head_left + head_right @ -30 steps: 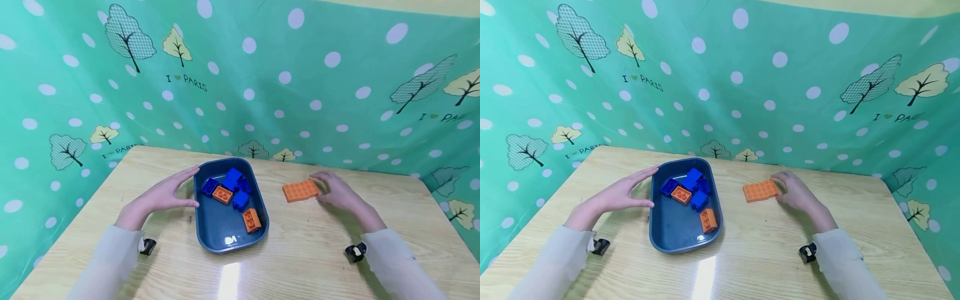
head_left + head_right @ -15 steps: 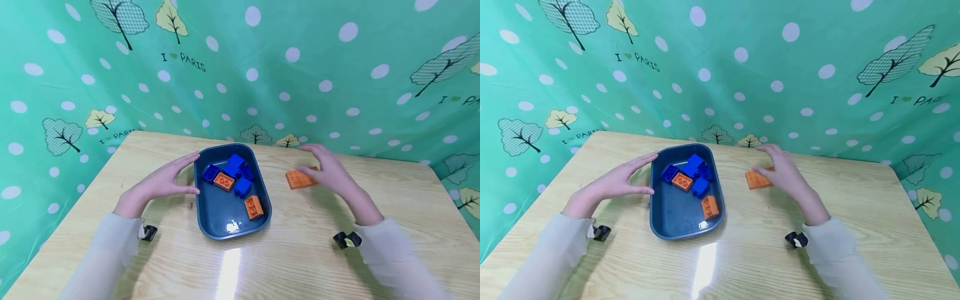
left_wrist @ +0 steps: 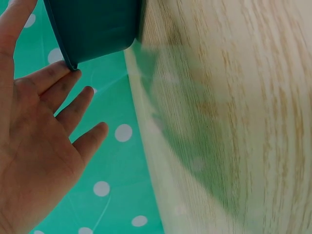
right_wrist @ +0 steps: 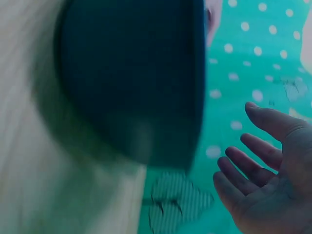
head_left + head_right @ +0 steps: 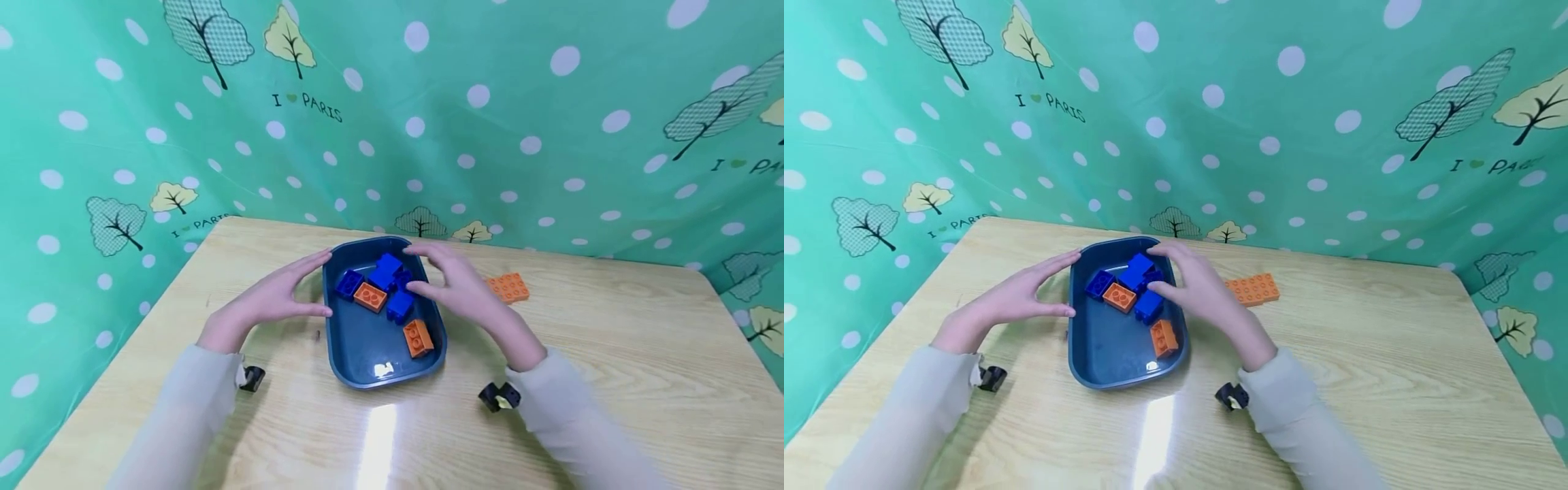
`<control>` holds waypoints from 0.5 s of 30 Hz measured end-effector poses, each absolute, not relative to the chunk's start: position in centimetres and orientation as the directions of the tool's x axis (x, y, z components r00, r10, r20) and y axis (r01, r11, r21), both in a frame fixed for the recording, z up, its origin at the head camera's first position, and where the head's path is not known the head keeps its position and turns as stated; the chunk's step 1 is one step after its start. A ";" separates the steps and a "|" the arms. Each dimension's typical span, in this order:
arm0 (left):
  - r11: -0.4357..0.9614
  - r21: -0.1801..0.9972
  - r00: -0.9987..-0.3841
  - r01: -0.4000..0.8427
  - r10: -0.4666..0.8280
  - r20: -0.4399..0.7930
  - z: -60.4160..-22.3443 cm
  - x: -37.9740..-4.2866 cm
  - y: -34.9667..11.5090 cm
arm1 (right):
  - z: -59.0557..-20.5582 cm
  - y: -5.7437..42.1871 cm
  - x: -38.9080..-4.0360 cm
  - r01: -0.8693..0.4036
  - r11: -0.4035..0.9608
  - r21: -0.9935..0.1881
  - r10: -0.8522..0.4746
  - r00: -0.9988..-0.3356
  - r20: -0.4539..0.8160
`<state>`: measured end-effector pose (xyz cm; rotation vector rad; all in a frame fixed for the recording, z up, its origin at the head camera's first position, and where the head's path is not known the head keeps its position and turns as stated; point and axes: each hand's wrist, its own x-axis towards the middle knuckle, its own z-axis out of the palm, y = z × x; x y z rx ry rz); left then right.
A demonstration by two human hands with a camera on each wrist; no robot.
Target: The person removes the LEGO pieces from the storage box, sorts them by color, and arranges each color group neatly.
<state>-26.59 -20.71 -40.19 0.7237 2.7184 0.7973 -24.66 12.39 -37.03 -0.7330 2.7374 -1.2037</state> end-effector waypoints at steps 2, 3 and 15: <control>0.732 0.555 -0.855 0.395 0.514 -0.069 -40.1 -26.7 -20.7 | -37.3 11.0 -24.5 -0.421 0.566 -0.709 -0.481 -0.867 0.131; 0.732 0.557 -0.855 0.392 0.513 -0.072 -40.0 -26.7 -20.7 | -37.5 10.3 -24.5 -0.435 0.557 -0.707 -0.500 -0.856 0.132; 0.725 0.575 -0.856 0.378 0.510 -0.080 -40.1 -26.7 -20.7 | -40.0 5.4 -24.4 -0.414 0.562 -0.716 -0.554 -0.831 0.046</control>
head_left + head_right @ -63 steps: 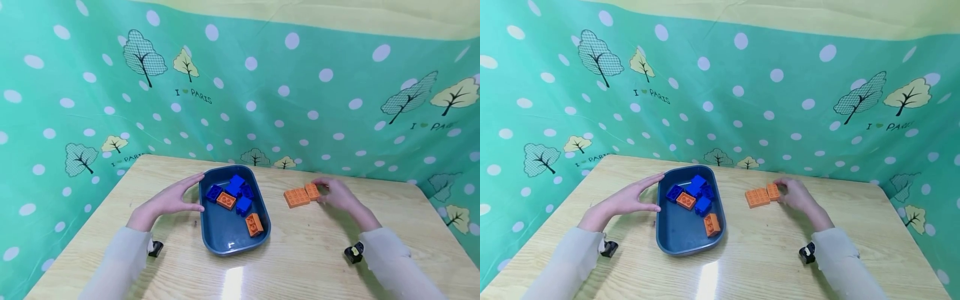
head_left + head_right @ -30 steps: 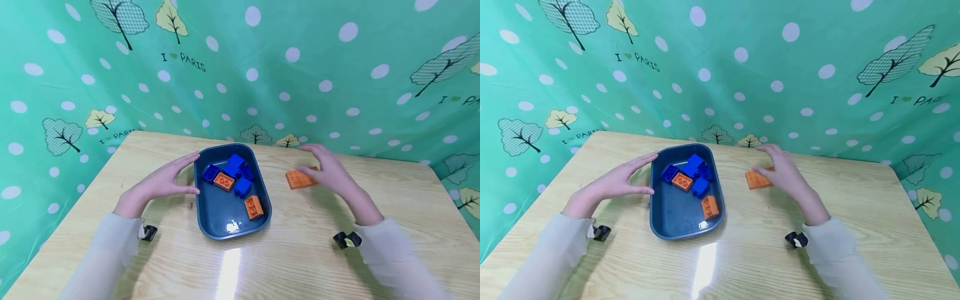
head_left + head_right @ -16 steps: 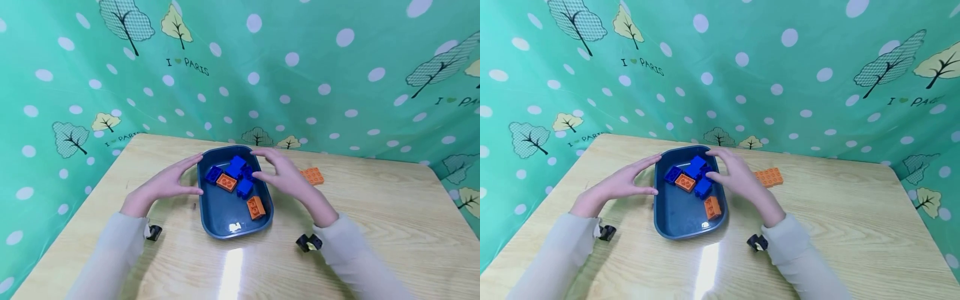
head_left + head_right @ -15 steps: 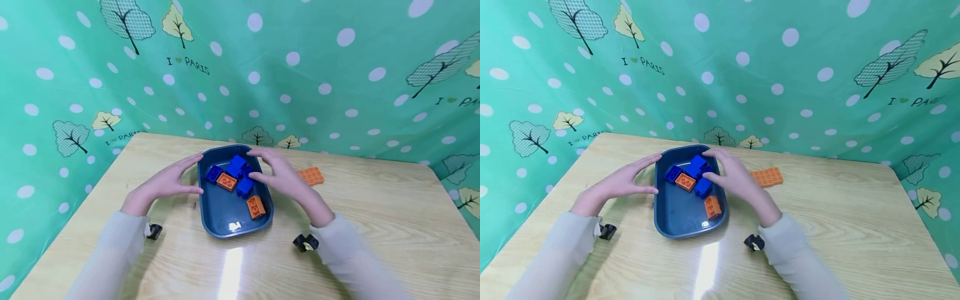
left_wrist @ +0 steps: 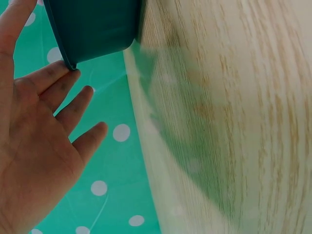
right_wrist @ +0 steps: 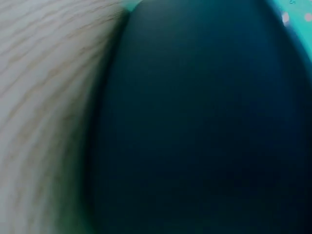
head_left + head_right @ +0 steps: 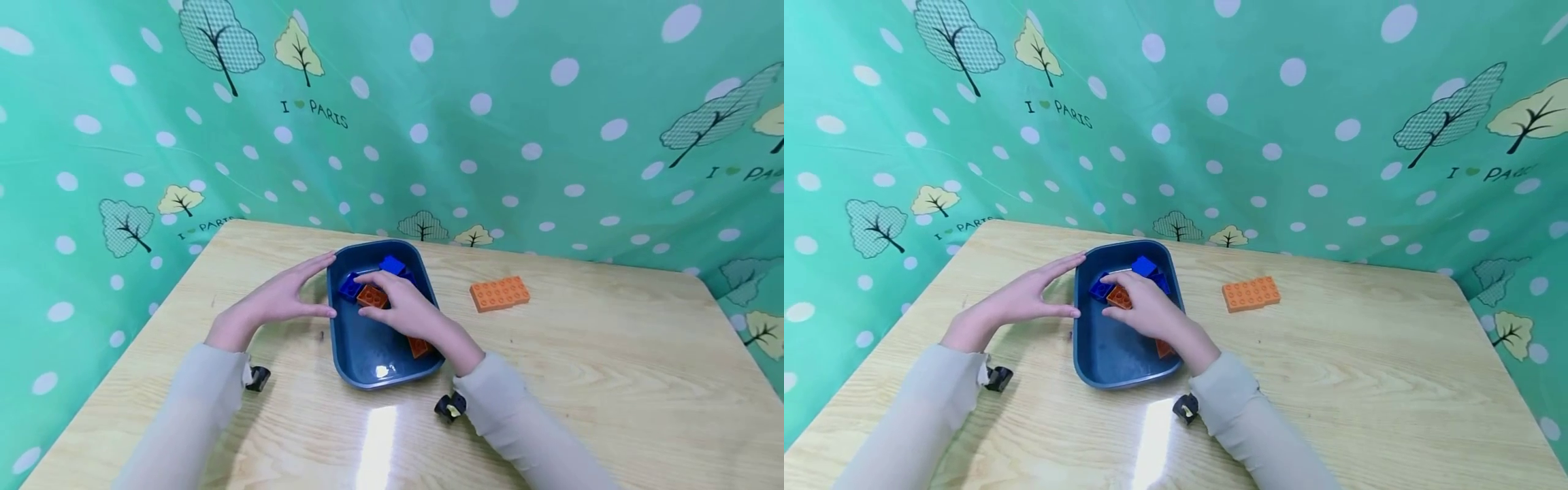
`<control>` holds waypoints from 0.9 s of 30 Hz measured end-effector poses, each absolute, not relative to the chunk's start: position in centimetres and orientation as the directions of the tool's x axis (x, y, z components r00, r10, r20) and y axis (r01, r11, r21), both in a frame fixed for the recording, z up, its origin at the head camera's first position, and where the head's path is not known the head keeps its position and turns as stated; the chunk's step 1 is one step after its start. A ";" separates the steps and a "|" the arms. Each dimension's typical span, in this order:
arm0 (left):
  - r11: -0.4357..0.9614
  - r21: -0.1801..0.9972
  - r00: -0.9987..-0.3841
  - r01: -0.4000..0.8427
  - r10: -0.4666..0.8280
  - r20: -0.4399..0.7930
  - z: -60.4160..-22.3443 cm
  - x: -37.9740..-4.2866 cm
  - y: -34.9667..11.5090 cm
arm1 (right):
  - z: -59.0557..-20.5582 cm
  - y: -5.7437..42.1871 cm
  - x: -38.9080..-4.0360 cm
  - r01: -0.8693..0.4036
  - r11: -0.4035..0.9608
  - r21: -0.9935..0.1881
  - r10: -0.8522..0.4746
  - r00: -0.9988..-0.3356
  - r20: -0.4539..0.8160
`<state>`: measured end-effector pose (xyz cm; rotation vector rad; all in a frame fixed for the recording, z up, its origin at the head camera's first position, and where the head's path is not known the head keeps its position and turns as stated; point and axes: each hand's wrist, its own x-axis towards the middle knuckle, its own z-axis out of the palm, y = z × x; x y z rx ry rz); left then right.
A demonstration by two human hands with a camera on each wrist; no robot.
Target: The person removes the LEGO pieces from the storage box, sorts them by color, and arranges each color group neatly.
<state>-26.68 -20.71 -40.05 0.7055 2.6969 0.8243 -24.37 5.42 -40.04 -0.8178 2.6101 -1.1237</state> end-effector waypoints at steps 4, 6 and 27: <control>0.722 0.580 -0.855 0.377 0.513 -0.083 -40.1 -26.5 -20.6 | -41.1 4.9 -24.4 -0.378 0.608 -0.698 -0.511 -0.859 0.021; 0.723 0.580 -0.855 0.374 0.512 -0.086 -40.1 -26.4 -20.7 | -41.4 4.7 -24.4 -0.386 0.637 -0.668 -0.506 -0.862 0.015; 0.728 0.568 -0.856 0.383 0.512 -0.079 -40.1 -26.7 -20.7 | -41.8 3.8 -24.4 -0.523 0.800 -0.294 -0.530 -0.846 0.063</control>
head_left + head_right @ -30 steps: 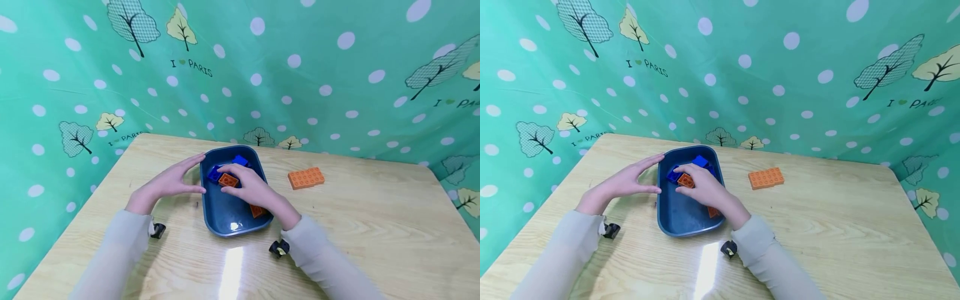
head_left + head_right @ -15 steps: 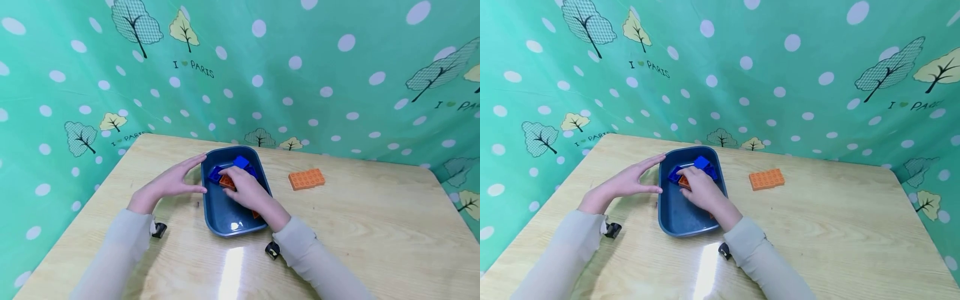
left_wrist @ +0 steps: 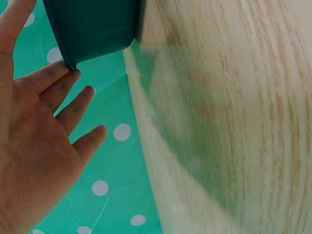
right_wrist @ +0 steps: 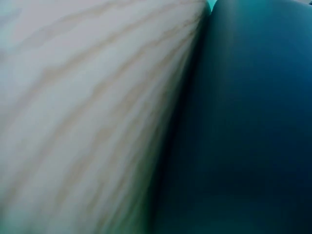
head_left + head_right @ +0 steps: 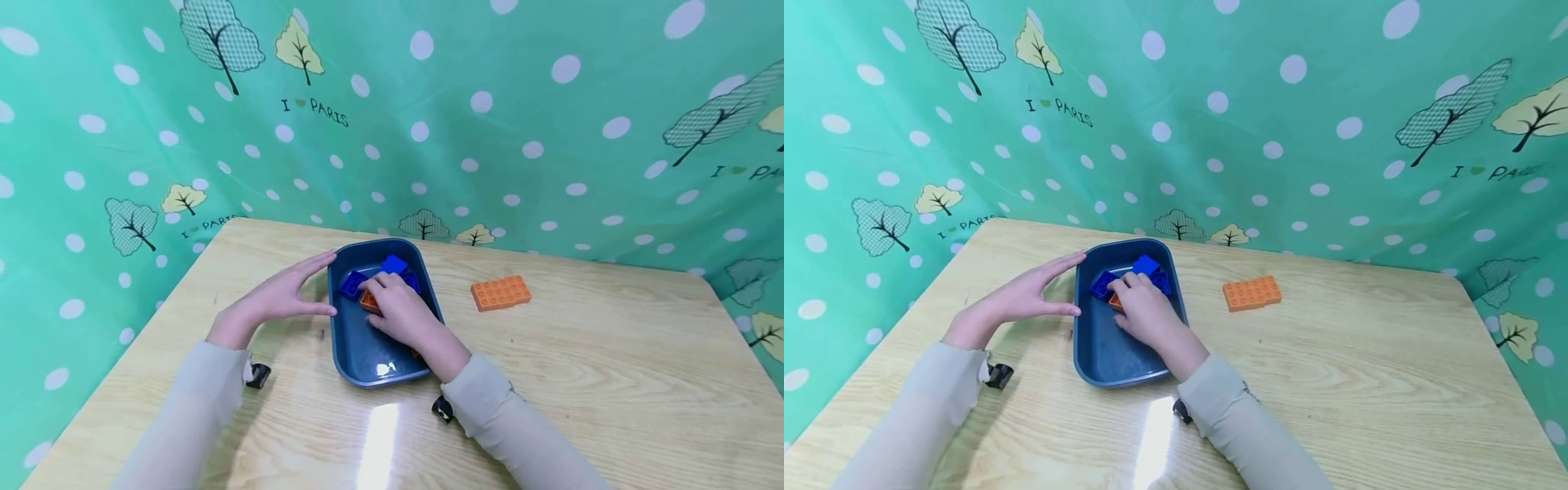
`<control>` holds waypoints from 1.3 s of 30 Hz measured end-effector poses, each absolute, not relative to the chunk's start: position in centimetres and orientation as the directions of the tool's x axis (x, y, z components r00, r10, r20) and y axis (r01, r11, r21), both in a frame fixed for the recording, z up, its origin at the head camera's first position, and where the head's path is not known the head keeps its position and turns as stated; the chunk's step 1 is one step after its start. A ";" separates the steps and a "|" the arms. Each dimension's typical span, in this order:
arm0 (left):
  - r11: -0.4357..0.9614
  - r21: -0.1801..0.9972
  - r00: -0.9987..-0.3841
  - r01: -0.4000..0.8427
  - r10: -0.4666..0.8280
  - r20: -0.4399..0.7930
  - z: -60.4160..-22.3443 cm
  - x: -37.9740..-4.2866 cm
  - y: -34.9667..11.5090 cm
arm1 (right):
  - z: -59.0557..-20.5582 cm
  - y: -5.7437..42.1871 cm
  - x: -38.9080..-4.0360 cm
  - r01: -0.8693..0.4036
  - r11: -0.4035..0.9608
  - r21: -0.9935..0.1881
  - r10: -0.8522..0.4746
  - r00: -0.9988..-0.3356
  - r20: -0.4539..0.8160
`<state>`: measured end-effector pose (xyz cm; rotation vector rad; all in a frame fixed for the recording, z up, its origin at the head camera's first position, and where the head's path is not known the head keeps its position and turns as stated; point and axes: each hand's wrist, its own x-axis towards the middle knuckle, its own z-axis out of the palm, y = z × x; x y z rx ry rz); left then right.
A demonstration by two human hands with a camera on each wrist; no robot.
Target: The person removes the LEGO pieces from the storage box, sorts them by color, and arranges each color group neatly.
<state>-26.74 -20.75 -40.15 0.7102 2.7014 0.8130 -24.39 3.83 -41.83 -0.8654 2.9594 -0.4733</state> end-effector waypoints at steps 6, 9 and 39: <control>0.724 0.573 -0.855 0.384 0.513 -0.074 -39.7 -26.5 -20.7 | -41.3 4.0 -23.9 -0.521 0.797 -0.307 -0.512 -0.851 0.116; 0.727 0.564 -0.853 0.391 0.517 -0.075 -39.7 -26.3 -20.7 | -41.2 4.2 -23.6 -0.494 0.753 -0.435 -0.492 -0.861 0.127; 0.734 0.532 -0.853 0.421 0.520 -0.041 -39.8 -25.7 -20.9 | -41.6 4.2 -23.0 -0.509 0.632 -0.585 -0.643 -0.765 -0.029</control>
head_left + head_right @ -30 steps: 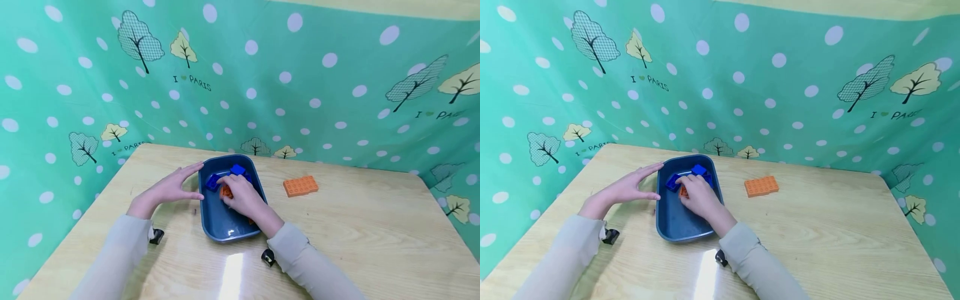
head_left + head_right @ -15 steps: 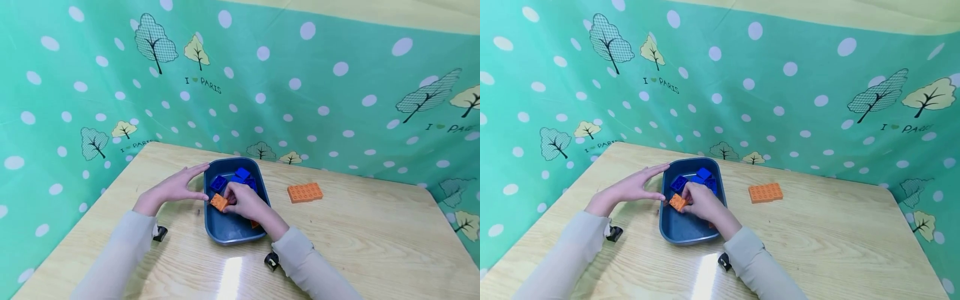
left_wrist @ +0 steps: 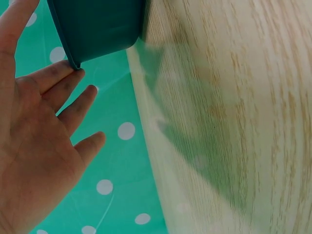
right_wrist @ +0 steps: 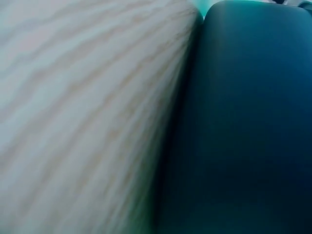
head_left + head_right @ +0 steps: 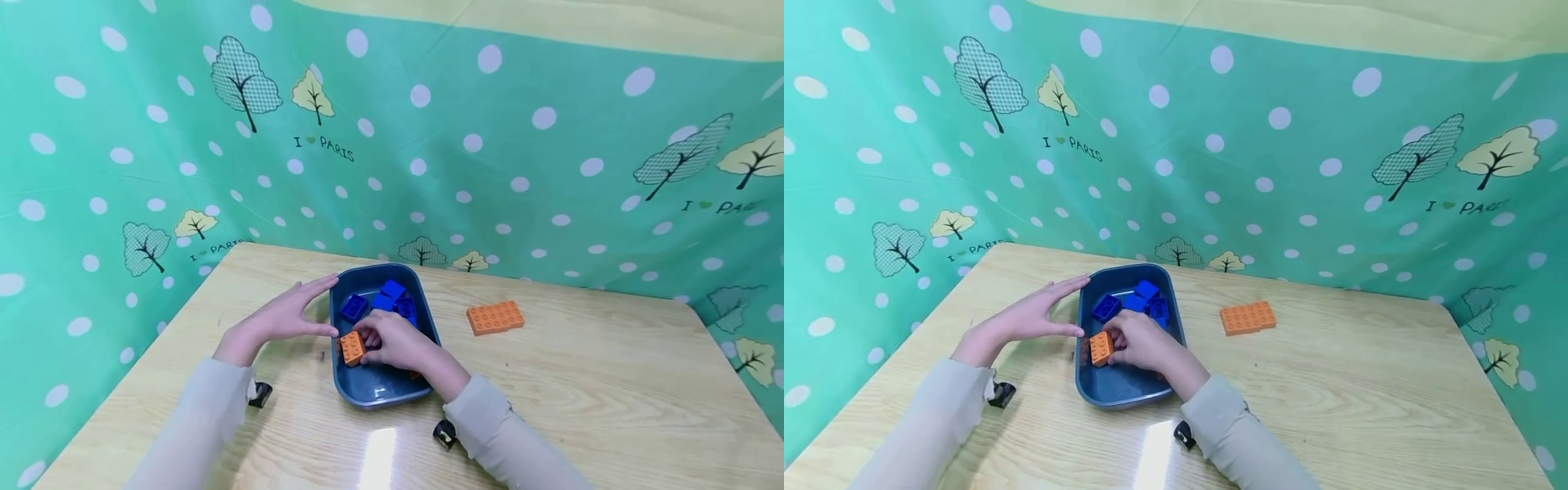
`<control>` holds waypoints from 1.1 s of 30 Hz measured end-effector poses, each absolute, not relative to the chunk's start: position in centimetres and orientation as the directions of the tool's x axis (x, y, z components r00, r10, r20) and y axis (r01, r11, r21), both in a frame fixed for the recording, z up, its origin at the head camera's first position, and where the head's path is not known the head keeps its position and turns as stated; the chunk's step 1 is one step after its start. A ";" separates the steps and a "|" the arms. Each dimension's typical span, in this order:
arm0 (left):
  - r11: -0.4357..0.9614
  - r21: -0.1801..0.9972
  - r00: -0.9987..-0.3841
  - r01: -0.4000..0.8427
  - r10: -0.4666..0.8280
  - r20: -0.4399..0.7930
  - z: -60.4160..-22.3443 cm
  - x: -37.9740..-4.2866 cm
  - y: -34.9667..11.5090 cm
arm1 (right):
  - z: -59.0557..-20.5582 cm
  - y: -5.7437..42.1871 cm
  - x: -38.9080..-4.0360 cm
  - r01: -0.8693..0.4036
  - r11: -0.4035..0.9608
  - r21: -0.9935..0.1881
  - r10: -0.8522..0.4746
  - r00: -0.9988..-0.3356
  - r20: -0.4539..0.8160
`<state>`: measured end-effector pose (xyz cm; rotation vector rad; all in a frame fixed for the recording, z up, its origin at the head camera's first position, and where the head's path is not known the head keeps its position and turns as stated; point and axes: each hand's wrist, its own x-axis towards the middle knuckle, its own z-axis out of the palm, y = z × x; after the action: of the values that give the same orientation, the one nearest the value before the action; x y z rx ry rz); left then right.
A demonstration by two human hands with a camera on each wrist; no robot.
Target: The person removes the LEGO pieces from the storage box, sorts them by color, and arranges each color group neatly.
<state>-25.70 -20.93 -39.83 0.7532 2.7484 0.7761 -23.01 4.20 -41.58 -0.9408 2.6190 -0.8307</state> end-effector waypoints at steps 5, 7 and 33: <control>0.733 0.546 -0.861 0.406 0.507 -0.042 -40.2 -25.4 -21.2 | -41.5 3.9 -23.0 -0.502 0.645 -0.576 -0.634 -0.773 -0.036; 0.737 0.544 -0.865 0.400 0.500 -0.042 -40.4 -25.3 -21.3 | -41.2 4.0 -23.1 -0.492 0.648 -0.582 -0.628 -0.777 -0.042; 0.738 0.533 -0.853 0.414 0.519 -0.058 -40.0 -25.8 -20.9 | -34.9 23.3 -27.5 -0.190 0.698 -0.690 -0.283 -0.959 -0.023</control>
<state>-25.80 -20.88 -40.00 0.7431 2.7367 0.7668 -27.47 23.31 -34.95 -0.3887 2.7763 -1.1069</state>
